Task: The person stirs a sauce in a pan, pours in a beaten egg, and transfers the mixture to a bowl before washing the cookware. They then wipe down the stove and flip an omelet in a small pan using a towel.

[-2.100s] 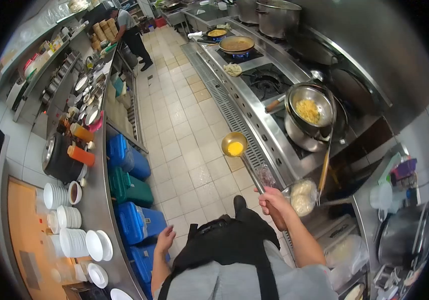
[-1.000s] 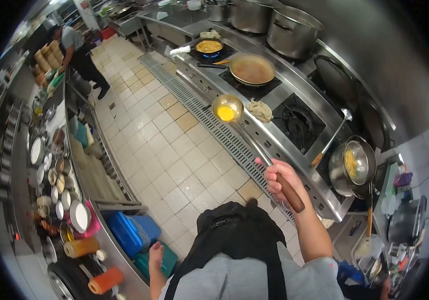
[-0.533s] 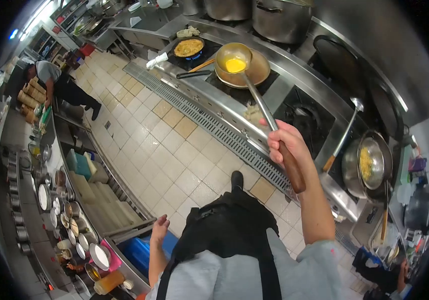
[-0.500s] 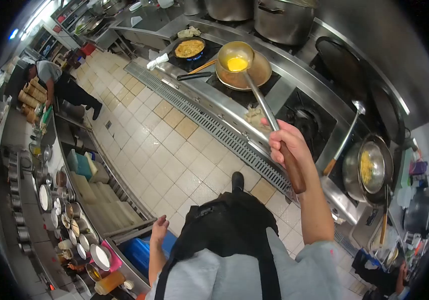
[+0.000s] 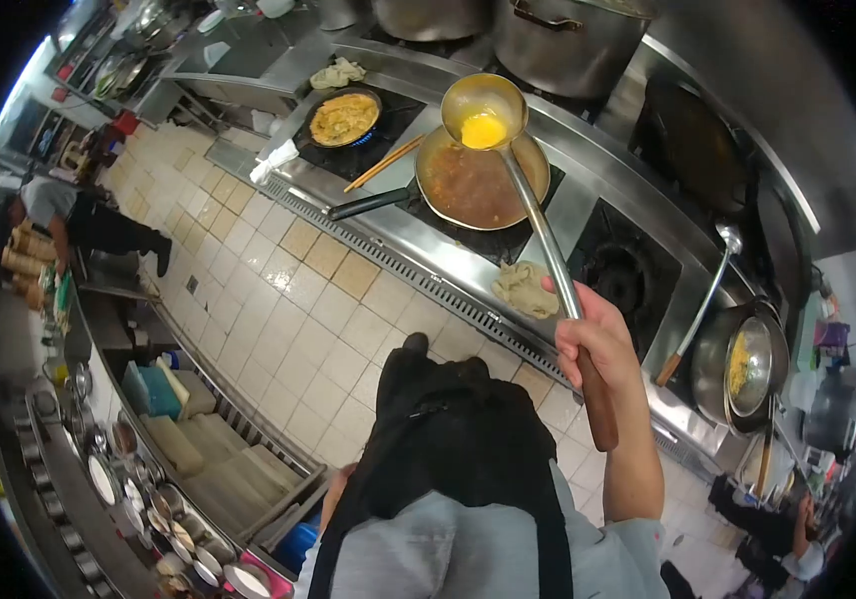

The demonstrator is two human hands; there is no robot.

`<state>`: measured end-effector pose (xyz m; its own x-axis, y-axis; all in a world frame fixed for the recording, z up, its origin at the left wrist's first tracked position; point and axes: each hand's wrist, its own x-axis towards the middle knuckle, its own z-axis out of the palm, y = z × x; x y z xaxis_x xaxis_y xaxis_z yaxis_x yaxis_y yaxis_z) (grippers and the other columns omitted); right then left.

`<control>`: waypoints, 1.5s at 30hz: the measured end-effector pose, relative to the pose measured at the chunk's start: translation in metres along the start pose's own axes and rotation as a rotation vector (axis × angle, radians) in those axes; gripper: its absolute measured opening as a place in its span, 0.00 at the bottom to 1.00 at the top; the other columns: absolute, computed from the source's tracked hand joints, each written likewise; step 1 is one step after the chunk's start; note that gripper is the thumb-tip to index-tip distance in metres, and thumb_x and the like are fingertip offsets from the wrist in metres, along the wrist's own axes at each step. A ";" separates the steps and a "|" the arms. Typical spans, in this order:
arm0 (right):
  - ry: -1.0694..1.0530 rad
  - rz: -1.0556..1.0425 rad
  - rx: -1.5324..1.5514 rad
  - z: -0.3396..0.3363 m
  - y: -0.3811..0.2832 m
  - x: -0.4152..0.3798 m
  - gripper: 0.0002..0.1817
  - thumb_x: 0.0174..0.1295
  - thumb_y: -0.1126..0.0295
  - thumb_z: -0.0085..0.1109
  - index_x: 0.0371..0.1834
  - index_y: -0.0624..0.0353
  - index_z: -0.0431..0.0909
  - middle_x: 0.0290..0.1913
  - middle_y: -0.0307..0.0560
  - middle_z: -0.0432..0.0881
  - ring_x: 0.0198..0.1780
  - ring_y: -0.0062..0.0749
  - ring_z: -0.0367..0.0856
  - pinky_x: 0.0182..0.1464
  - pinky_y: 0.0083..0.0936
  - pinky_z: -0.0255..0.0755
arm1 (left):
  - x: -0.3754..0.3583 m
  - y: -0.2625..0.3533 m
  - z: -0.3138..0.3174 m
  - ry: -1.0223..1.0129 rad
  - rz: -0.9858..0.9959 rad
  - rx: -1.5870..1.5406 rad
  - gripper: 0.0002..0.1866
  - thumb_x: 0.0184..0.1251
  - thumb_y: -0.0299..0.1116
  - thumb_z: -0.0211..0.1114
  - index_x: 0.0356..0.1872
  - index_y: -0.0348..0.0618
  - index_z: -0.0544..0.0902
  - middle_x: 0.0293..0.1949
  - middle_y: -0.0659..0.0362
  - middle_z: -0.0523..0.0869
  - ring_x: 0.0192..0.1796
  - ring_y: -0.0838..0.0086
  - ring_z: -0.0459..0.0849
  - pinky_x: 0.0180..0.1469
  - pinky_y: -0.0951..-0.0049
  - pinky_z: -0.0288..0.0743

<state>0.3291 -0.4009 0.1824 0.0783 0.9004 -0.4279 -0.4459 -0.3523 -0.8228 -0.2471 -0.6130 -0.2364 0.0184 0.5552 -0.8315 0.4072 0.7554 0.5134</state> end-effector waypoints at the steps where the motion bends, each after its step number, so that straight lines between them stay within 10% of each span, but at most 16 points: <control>1: 0.024 -0.007 -0.009 0.009 0.001 0.002 0.32 0.57 0.78 0.52 0.70 0.69 0.66 0.19 0.40 0.71 0.10 0.22 0.67 0.13 0.19 0.63 | 0.012 0.016 -0.009 -0.028 0.050 -0.033 0.27 0.65 0.33 0.63 0.65 0.34 0.78 0.59 0.44 0.84 0.62 0.60 0.83 0.65 0.65 0.74; 18: 0.312 -0.041 0.050 0.131 0.040 0.030 0.34 0.56 0.77 0.53 0.71 0.68 0.66 0.19 0.40 0.72 0.10 0.23 0.66 0.12 0.20 0.63 | 0.144 0.283 -0.208 -0.042 0.087 0.378 0.28 0.68 0.30 0.62 0.68 0.31 0.74 0.64 0.44 0.81 0.67 0.58 0.78 0.69 0.64 0.72; 45: 0.515 -0.151 -0.222 0.108 0.041 0.072 0.30 0.60 0.77 0.49 0.69 0.68 0.66 0.21 0.39 0.71 0.12 0.23 0.67 0.14 0.19 0.64 | 0.162 0.244 -0.225 -0.095 0.075 0.323 0.27 0.67 0.32 0.62 0.67 0.31 0.75 0.63 0.43 0.82 0.66 0.58 0.80 0.67 0.64 0.72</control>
<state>0.2197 -0.3229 0.1581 0.5749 0.7242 -0.3807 -0.2025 -0.3250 -0.9238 -0.3504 -0.2600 -0.1978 0.1385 0.5588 -0.8176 0.6689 0.5560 0.4933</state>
